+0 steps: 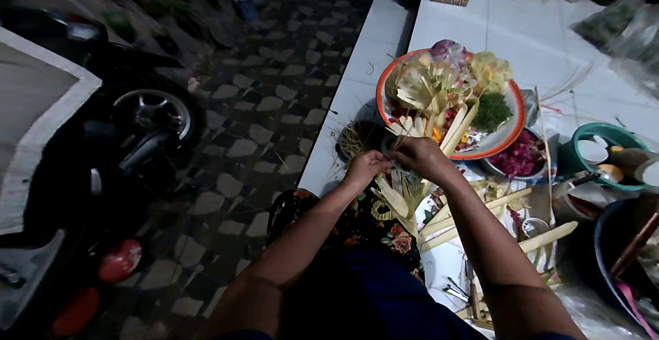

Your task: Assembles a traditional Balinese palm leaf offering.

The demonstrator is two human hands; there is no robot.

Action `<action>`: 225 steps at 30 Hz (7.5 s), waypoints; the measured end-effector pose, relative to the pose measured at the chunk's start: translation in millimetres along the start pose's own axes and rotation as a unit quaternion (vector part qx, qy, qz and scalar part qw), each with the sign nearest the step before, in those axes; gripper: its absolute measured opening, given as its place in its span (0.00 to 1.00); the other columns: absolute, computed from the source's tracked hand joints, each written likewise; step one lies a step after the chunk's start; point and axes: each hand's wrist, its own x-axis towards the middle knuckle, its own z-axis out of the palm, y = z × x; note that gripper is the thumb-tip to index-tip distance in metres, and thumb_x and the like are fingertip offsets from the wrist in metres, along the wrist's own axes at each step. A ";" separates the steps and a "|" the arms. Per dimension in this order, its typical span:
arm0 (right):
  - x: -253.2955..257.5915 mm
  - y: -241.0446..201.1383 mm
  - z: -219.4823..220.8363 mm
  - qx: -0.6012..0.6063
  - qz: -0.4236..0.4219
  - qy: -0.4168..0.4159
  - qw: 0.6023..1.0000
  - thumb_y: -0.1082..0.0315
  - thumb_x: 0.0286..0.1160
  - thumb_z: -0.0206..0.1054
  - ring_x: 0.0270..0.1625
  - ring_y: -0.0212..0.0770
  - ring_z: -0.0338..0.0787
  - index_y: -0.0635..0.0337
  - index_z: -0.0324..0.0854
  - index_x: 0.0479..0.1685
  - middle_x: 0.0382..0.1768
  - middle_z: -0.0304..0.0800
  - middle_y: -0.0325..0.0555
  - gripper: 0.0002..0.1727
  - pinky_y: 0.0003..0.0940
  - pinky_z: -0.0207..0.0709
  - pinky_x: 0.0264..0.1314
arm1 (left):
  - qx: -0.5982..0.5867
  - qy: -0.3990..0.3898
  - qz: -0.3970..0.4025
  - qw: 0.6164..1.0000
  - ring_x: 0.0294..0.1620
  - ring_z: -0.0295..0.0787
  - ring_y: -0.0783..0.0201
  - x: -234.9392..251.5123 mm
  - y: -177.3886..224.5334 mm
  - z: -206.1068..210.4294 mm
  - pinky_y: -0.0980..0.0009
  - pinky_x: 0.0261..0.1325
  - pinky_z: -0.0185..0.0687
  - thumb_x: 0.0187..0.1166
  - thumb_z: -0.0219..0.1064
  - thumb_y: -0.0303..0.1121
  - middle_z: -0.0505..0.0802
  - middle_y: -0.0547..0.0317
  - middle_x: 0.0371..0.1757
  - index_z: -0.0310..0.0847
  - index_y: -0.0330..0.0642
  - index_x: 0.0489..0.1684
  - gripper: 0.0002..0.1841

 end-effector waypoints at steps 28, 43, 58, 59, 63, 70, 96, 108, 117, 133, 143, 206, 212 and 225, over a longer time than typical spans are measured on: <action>-6.2 9.6 36.2 0.042 0.017 0.067 0.997 0.60 0.83 0.69 0.41 0.46 0.93 0.53 0.89 0.49 0.40 0.95 0.44 0.09 0.58 0.86 0.49 | -0.011 0.019 0.012 1.000 0.42 0.88 0.68 0.6 -8.4 -8.0 0.66 0.52 0.82 0.89 0.59 0.33 0.93 0.55 0.40 0.79 0.34 0.47 0.09; -4.6 2.5 43.5 0.039 0.029 0.080 0.996 0.63 0.79 0.72 0.40 0.47 0.93 0.57 0.88 0.43 0.37 0.93 0.46 0.07 0.57 0.86 0.48 | 0.003 0.050 0.025 0.998 0.44 0.87 0.65 0.5 -14.0 -7.4 0.62 0.53 0.80 0.91 0.57 0.37 0.92 0.55 0.41 0.78 0.37 0.46 0.12; -16.9 1.5 61.1 -0.044 -0.019 0.117 0.992 0.62 0.76 0.74 0.48 0.54 0.91 0.60 0.90 0.40 0.42 0.91 0.51 0.09 0.57 0.85 0.53 | -0.071 0.062 -0.036 0.995 0.46 0.87 0.63 -1.0 -16.8 -9.1 0.61 0.55 0.83 0.80 0.69 0.28 0.90 0.50 0.45 0.76 0.33 0.58 0.14; -16.2 3.3 58.7 -0.021 -0.011 0.097 0.995 0.62 0.77 0.73 0.50 0.53 0.91 0.60 0.91 0.42 0.44 0.92 0.51 0.10 0.58 0.84 0.56 | -0.066 0.062 -0.035 0.995 0.46 0.87 0.63 -2.2 -15.9 -9.0 0.61 0.55 0.83 0.80 0.69 0.28 0.90 0.50 0.45 0.75 0.33 0.60 0.15; -8.2 21.4 46.9 0.125 0.042 0.031 0.991 0.57 0.89 0.61 0.48 0.48 0.92 0.60 0.87 0.54 0.47 0.92 0.51 0.16 0.55 0.86 0.56 | -0.063 0.058 -0.012 0.996 0.47 0.88 0.64 -3.4 -15.6 -11.1 0.61 0.57 0.84 0.80 0.67 0.26 0.91 0.51 0.45 0.73 0.33 0.63 0.16; 0.4 27.0 37.3 0.246 0.088 -0.082 0.962 0.62 0.86 0.66 0.41 0.40 0.89 0.61 0.88 0.50 0.40 0.91 0.48 0.11 0.45 0.83 0.49 | -0.040 0.048 0.026 0.998 0.42 0.87 0.67 -3.3 -12.5 -14.5 0.66 0.51 0.85 0.79 0.68 0.25 0.90 0.55 0.42 0.73 0.36 0.62 0.16; -12.8 16.3 55.4 0.197 0.117 0.012 0.973 0.67 0.78 0.71 0.37 0.43 0.91 0.63 0.85 0.47 0.37 0.91 0.50 0.09 0.47 0.86 0.46 | 0.391 0.143 0.316 0.853 0.60 0.92 0.56 -9.7 -23.4 -2.5 0.52 0.87 0.65 0.80 0.68 0.26 0.96 0.52 0.48 0.91 0.38 0.47 0.07; -13.0 20.9 52.2 0.400 0.121 -0.068 0.906 0.67 0.89 0.59 0.37 0.33 0.86 0.62 0.84 0.58 0.38 0.89 0.44 0.11 0.31 0.82 0.44 | 0.264 0.192 0.334 0.884 0.56 0.89 0.62 -13.7 -41.5 2.5 0.65 0.57 0.88 0.82 0.68 0.29 0.89 0.51 0.55 0.89 0.41 0.49 0.06; -9.5 32.2 52.3 0.468 0.110 -0.082 0.873 0.72 0.83 0.65 0.33 0.29 0.85 0.63 0.85 0.50 0.34 0.88 0.41 0.06 0.27 0.82 0.41 | 0.168 0.182 0.320 0.914 0.55 0.87 0.67 -15.2 -36.3 4.7 0.70 0.60 0.86 0.78 0.71 0.26 0.89 0.55 0.52 0.91 0.40 0.45 0.05; -6.3 33.4 59.8 0.371 -0.017 -0.053 0.927 0.74 0.74 0.64 0.34 0.31 0.81 0.62 0.78 0.47 0.34 0.83 0.42 0.07 0.30 0.78 0.39 | 0.090 0.112 0.282 0.949 0.54 0.88 0.67 -11.0 -32.8 -3.4 0.69 0.61 0.86 0.77 0.73 0.25 0.91 0.56 0.51 0.91 0.39 0.44 0.04; -1.1 42.9 63.6 0.523 0.060 -0.101 0.844 0.67 0.78 0.60 0.32 0.25 0.80 0.49 0.72 0.50 0.34 0.84 0.31 0.07 0.23 0.75 0.34 | 0.075 0.086 0.242 0.963 0.46 0.90 0.66 -11.4 -32.9 -6.0 0.69 0.51 0.91 0.78 0.71 0.25 0.90 0.55 0.52 0.90 0.39 0.45 0.04; -15.4 37.8 76.9 0.213 0.073 -0.041 0.973 0.63 0.88 0.60 0.30 0.42 0.83 0.57 0.86 0.48 0.28 0.85 0.46 0.11 0.48 0.79 0.37 | 0.101 0.167 0.218 0.956 0.31 0.86 0.71 -39.0 -43.7 5.9 0.75 0.33 0.88 0.84 0.66 0.29 0.89 0.53 0.52 0.85 0.35 0.46 0.06; -14.0 35.5 77.0 0.179 0.063 -0.030 0.981 0.61 0.88 0.61 0.30 0.43 0.85 0.56 0.86 0.45 0.27 0.86 0.45 0.11 0.50 0.79 0.37 | 0.134 0.171 0.257 0.942 0.49 0.90 0.67 -42.8 -48.2 4.0 0.70 0.55 0.89 0.81 0.68 0.27 0.91 0.53 0.51 0.86 0.34 0.43 0.05; -3.7 27.5 67.8 0.057 0.012 -0.010 0.998 0.63 0.87 0.60 0.46 0.55 0.93 0.58 0.88 0.51 0.40 0.93 0.54 0.13 0.62 0.84 0.55 | 0.062 -0.039 0.116 0.991 0.50 0.88 0.65 -54.5 -42.6 -35.9 0.64 0.55 0.86 0.80 0.66 0.30 0.90 0.58 0.59 0.69 0.42 0.77 0.25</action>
